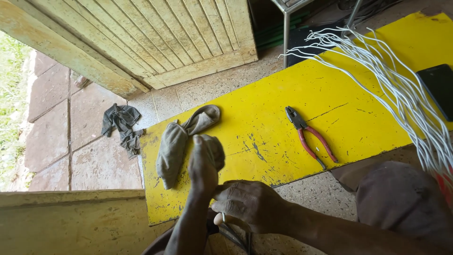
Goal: The person uses pliers to cut a wire attached to a red bucket, then places the bucket aside. They pick up a bundle of white wires and a pair of pliers, then repeatedly bend individual wires into U-shapes by hand on a yellow table.
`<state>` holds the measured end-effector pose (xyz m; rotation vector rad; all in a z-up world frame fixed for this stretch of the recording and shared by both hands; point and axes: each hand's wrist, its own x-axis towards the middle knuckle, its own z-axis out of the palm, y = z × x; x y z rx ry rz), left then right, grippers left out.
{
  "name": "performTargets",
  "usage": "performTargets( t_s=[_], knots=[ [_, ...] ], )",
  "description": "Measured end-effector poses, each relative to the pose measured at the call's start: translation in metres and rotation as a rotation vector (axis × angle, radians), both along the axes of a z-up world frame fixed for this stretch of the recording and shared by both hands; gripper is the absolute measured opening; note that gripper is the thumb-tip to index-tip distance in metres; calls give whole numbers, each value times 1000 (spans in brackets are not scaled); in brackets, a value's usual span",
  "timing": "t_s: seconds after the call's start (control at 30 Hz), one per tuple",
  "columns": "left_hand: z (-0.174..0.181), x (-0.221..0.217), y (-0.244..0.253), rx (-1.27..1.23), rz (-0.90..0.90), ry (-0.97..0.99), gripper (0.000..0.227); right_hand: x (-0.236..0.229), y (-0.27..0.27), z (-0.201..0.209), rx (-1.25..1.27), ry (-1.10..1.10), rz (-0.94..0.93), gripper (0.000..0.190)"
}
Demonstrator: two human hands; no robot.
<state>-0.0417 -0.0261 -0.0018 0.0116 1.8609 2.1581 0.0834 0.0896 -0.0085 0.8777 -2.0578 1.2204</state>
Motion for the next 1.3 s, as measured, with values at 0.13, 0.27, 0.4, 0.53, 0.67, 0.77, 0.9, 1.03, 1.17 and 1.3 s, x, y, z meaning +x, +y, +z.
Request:
performTargets(
  t_s=[0.13, 0.27, 0.4, 0.53, 0.67, 0.77, 0.9, 1.03, 1.17, 1.3],
  knots=[
    [-6, 5, 8, 168, -312, 48, 51, 3, 6, 7, -79, -36, -24, 26],
    [-15, 9, 3, 107, -372, 177, 50, -4, 14, 17, -323, -279, -13, 10],
    [-8, 24, 6, -52, -487, 201, 62, -16, 41, 23, -454, -558, -90, 38],
    [-10, 39, 8, -220, -656, 237, 77, -25, 61, 7, -634, -836, -80, 42],
    [-10, 34, 12, -90, -720, 280, 66, -30, 67, 7, -842, -982, -72, 38],
    [32, 38, 18, -297, -734, 252, 54, -36, 72, 4, -780, -1121, -183, 37],
    [25, 36, 18, -516, -806, 333, 48, -37, 77, -9, -792, -1135, -104, 33],
    [42, 39, 29, -745, -844, 210, 46, -41, 78, -13, -810, -1157, -115, 28],
    [18, 37, 22, -682, -773, 295, 46, -45, 84, -15, -758, -1206, -176, 36],
    [26, 37, 21, -704, -768, 454, 52, -45, 83, -15, -812, -1226, -125, 35]
  ],
)
